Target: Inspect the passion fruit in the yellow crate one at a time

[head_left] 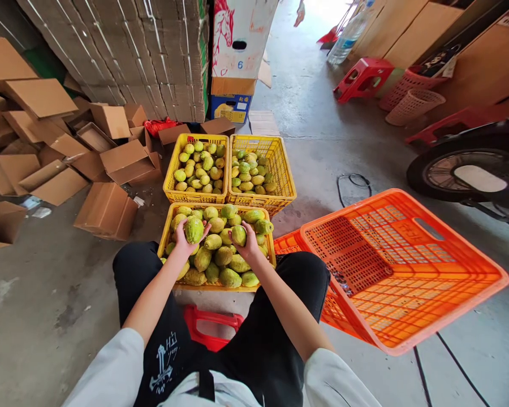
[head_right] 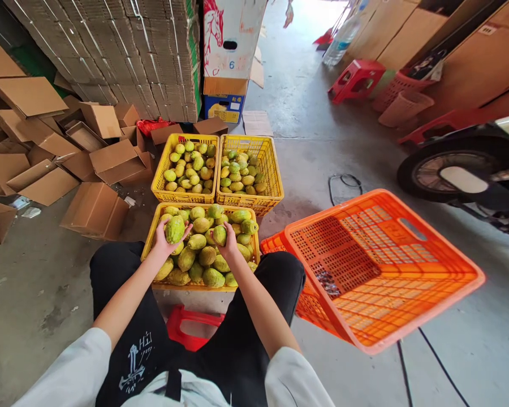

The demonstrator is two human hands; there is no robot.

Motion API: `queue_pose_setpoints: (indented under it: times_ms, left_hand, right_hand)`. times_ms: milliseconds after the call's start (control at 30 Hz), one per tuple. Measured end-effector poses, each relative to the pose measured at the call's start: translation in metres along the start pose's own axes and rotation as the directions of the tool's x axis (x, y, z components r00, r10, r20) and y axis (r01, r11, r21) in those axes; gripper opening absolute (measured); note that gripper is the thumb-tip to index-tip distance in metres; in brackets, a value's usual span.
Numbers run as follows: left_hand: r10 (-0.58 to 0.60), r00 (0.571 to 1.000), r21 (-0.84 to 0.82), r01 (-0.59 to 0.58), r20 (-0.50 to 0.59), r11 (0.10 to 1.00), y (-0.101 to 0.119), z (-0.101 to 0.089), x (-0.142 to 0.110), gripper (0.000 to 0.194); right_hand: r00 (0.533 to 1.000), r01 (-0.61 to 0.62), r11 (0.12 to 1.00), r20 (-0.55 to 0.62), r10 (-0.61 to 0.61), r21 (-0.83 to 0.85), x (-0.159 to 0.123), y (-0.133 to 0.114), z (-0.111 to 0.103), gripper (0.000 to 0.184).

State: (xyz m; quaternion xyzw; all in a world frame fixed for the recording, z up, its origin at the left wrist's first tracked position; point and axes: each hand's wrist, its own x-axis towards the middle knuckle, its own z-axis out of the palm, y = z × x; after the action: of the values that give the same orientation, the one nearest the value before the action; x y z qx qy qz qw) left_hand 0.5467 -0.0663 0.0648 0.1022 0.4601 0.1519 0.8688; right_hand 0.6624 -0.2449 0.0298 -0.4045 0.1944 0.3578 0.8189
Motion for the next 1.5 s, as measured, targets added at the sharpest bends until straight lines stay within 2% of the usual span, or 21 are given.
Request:
queue_pose_setpoints:
  times_ms: [133,233,300,367,433,533,667,733,800,900,967,1033,1167,1200,1267,1333,1400,1433,1500]
  left_hand:
    - [0.048,0.999,0.045,-0.047,-0.008,0.998,-0.001,0.001,-0.005,0.037]
    - [0.038,0.998,0.031,-0.036,-0.052,0.999,0.001,0.006,-0.007,0.044]
    - [0.003,0.998,0.030,-0.001,-0.065,1.000,0.002,0.008,-0.006,0.049]
    - [-0.030,0.997,0.034,0.032,-0.073,0.999,0.002,0.009,-0.004,0.050]
    - [-0.059,0.995,0.039,0.063,-0.079,0.997,0.002,0.007,-0.002,0.048]
    - [-0.084,0.994,0.055,0.088,-0.072,0.995,0.003,0.002,0.002,0.047]
    - [-0.108,0.990,0.068,0.115,-0.091,0.991,0.005,-0.004,0.008,0.049]
    - [-0.136,0.982,0.067,0.146,-0.127,0.987,0.005,-0.005,0.009,0.048]
    - [-0.160,0.973,0.072,0.174,-0.168,0.982,0.005,-0.006,0.009,0.046]
    - [-0.194,0.960,0.071,0.211,-0.201,0.975,0.005,-0.007,0.007,0.046]
    - [-0.214,0.957,0.061,0.230,-0.195,0.971,0.005,-0.008,0.006,0.047]
    - [-0.219,0.958,0.059,0.233,-0.182,0.971,0.004,-0.008,0.006,0.049]
    - [-0.232,0.955,0.051,0.245,-0.186,0.968,0.003,-0.006,0.007,0.045]
    - [-0.250,0.950,0.063,0.266,-0.188,0.962,0.004,-0.005,0.006,0.042]
    - [-0.315,0.929,0.188,0.350,-0.194,0.918,0.007,-0.003,0.002,0.035]
    - [-0.386,0.897,0.401,0.442,-0.217,0.802,0.011,0.000,-0.005,0.028]
    - [-0.420,0.870,0.544,0.490,-0.258,0.681,0.014,0.003,-0.013,0.023]
    - [-0.424,0.860,0.566,0.508,-0.285,0.650,0.014,0.004,-0.018,0.021]
    - [-0.439,0.830,0.516,0.558,-0.345,0.650,0.014,0.006,-0.026,0.019]
  right_hand:
    - [0.984,-0.073,0.997,-0.164,0.072,0.001,-0.009,-0.006,0.013,0.035]
    - [0.982,-0.123,0.992,-0.140,0.124,0.013,-0.014,-0.005,0.019,0.027]
    - [0.978,-0.168,0.986,-0.125,0.168,0.010,-0.013,-0.004,0.017,0.023]
    - [0.969,-0.208,0.978,-0.140,0.205,-0.008,-0.009,-0.002,0.010,0.026]
    - [0.954,-0.240,0.970,-0.191,0.229,-0.036,-0.003,0.001,0.002,0.031]
    - [0.932,-0.263,0.963,-0.269,0.241,-0.049,0.002,0.005,-0.009,0.027]
    - [0.928,-0.271,0.963,-0.265,0.261,-0.001,0.008,-0.002,-0.005,0.022]
    - [0.949,-0.220,0.974,-0.221,0.225,0.048,0.013,-0.018,0.006,0.019]
    - [0.987,-0.082,0.975,-0.121,0.109,0.208,0.020,-0.042,0.018,0.018]
    - [0.998,0.067,0.938,-0.043,-0.056,0.339,0.028,-0.073,0.028,0.034]
    - [0.994,0.110,0.910,-0.026,-0.109,0.399,0.030,-0.080,0.026,0.035]
    - [0.997,0.075,0.932,-0.039,-0.066,0.355,0.032,-0.072,0.019,0.028]
    - [0.988,-0.106,0.988,-0.104,0.118,0.113,0.035,-0.039,0.006,0.008]
    - [0.982,-0.136,0.988,-0.120,0.144,0.070,0.037,-0.033,0.005,0.011]
    - [0.976,-0.167,0.986,-0.139,0.169,0.027,0.039,-0.027,0.003,0.027]
    - [0.975,-0.167,0.985,-0.141,0.171,0.037,0.039,-0.028,0.003,0.037]
    - [0.975,-0.153,0.986,-0.154,0.162,0.069,0.038,-0.032,0.003,0.037]
    - [0.974,-0.143,0.986,-0.164,0.156,0.084,0.036,-0.035,0.004,0.037]
    - [0.973,-0.127,0.987,-0.181,0.144,0.102,0.034,-0.038,0.004,0.037]
